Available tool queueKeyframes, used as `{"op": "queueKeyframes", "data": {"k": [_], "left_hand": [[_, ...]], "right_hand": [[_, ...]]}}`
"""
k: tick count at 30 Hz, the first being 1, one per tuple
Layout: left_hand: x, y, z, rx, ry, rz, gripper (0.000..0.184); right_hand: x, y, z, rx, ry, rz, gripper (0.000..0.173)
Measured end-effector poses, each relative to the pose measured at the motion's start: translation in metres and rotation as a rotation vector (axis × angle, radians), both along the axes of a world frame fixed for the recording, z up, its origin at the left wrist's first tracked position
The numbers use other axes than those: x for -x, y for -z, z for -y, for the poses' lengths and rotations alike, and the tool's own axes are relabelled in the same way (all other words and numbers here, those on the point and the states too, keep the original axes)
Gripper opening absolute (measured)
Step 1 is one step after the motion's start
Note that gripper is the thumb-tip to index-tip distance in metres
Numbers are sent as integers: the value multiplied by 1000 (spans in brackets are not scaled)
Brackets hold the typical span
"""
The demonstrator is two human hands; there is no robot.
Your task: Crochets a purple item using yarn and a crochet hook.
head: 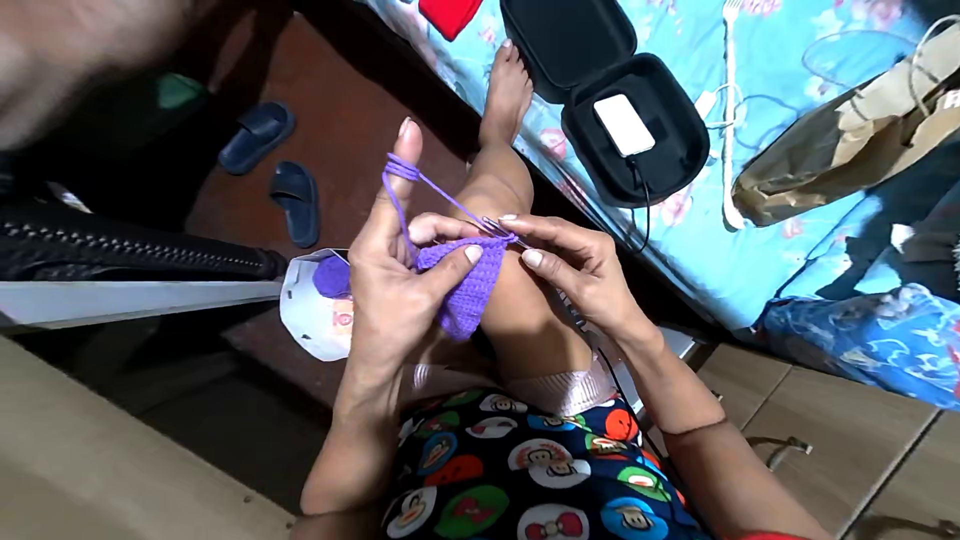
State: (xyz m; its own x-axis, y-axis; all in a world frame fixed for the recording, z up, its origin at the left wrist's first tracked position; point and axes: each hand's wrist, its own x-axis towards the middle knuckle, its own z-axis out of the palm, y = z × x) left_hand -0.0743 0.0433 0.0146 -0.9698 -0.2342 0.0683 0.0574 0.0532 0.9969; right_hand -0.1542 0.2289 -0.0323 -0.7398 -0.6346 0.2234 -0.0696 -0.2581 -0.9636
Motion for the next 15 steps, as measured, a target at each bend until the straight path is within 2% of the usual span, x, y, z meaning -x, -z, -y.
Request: {"op": "queueKeyframes", "data": {"k": [8, 15], "left_hand": [[2, -4, -1, -87, -54, 123, 87], [4, -5, -3, -85, -74, 119, 84]], "right_hand": [[21, 17, -19, -292, 73, -646, 41], [21, 14, -20, -375, 160, -845, 36]]}}
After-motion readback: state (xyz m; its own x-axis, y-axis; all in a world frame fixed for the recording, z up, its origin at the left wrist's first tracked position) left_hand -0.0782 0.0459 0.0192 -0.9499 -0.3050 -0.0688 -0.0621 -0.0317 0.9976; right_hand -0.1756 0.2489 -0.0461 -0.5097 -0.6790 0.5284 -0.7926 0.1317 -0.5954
